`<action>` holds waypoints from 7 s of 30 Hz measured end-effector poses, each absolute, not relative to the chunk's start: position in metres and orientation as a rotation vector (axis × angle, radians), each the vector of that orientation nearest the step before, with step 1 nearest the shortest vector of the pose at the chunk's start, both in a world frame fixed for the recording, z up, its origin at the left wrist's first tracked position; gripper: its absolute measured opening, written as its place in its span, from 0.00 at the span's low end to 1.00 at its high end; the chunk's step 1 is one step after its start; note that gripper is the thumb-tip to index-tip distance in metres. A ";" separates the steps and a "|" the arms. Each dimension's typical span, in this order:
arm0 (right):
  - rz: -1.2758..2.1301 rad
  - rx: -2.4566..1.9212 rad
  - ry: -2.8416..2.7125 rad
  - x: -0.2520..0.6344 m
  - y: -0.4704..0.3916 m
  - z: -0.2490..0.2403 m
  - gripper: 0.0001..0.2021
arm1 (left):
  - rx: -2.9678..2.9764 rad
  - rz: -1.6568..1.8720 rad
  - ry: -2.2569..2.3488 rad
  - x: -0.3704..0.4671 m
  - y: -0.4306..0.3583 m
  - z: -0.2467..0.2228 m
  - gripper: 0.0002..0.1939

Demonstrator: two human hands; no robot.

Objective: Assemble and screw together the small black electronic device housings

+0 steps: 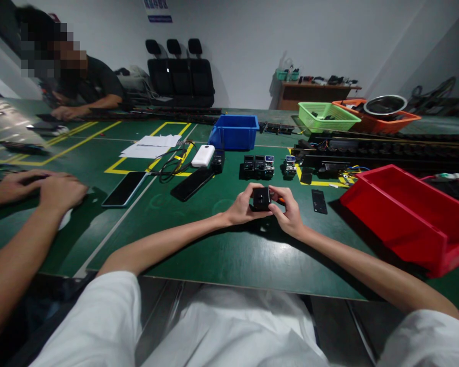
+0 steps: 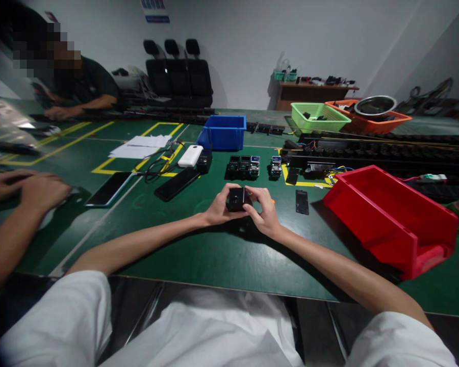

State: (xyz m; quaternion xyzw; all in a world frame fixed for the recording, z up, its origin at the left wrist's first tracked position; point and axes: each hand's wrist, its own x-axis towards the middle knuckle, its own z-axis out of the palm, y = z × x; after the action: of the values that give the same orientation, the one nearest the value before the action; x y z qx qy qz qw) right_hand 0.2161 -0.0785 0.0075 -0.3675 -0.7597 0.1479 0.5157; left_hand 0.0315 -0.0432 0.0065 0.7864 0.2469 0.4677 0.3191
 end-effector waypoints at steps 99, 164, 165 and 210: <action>1.033 -1.097 -1.604 0.280 -0.043 0.008 0.14 | 1.803 1.588 1.080 0.026 -0.014 -0.002 0.31; 1.021 -1.112 -1.581 0.277 -0.049 0.012 0.16 | 1.808 1.566 1.111 0.025 -0.017 -0.002 0.30; 1.020 -1.113 -1.584 0.277 -0.049 0.013 0.16 | 1.807 1.568 1.110 0.025 -0.017 -0.002 0.30; 0.681 -1.048 -1.749 0.279 -0.044 0.011 0.13 | 1.832 1.533 1.118 0.025 -0.016 -0.002 0.29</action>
State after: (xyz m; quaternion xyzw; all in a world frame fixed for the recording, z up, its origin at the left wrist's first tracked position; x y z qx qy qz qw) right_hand 0.2794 -0.0441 0.0110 -0.4286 -0.7156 0.2788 0.4759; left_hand 0.0247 -0.0158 -0.0024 0.6726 0.4104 0.5630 0.2494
